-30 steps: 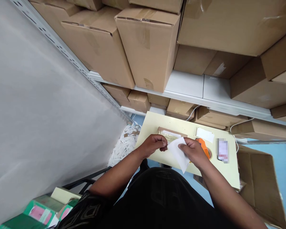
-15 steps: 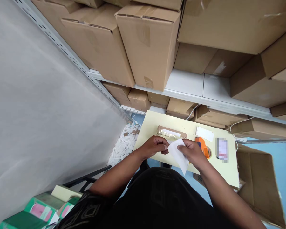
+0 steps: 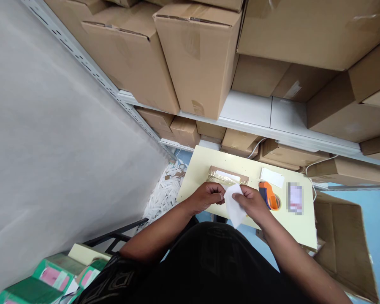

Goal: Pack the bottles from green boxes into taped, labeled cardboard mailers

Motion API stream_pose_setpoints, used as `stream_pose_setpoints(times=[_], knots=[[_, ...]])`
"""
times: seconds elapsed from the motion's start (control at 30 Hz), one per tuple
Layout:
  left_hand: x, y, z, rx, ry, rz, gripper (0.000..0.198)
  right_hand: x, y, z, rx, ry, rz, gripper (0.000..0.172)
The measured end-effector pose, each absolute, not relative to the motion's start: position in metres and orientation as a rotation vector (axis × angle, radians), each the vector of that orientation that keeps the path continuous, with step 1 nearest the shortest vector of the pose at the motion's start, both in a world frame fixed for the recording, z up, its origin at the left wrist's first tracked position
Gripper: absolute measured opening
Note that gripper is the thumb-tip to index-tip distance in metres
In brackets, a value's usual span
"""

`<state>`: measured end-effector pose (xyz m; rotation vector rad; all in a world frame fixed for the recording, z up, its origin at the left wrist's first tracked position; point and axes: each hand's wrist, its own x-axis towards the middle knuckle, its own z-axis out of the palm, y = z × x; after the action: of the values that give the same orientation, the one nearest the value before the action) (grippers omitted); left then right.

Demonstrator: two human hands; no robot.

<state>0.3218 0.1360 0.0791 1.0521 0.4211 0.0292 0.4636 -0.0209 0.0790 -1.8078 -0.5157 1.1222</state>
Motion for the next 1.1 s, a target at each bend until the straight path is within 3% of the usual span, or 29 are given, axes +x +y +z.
stream_pose_setpoints(times=[0.1,0.17,0.27,0.63,0.87,1.1], knots=[[0.325,0.127,0.073,1.077,0.504,0.121,0.017,0.453,-0.016,0.072,-1.930,-0.656,0.668,0.041],[0.325,0.122,0.069,1.119,0.558,0.182,0.016,0.445,-0.014,0.069,-1.927,-0.743,0.520,0.034],[0.324,0.119,0.066,1.236,0.610,0.263,0.014,0.433,-0.012,0.070,-1.789,-0.804,0.711,0.021],[0.281,0.139,0.044,1.355,0.840,0.332,0.012,0.431,0.026,0.051,-1.706,-0.365,0.778,0.024],[0.204,0.190,-0.012,1.390,1.073,0.347,0.012,0.447,0.048,0.057,-1.588,-0.224,0.620,0.020],[0.093,0.254,-0.076,1.615,1.584,-0.002,0.026,0.443,0.055,0.064,-1.534,-0.154,0.677,0.024]])
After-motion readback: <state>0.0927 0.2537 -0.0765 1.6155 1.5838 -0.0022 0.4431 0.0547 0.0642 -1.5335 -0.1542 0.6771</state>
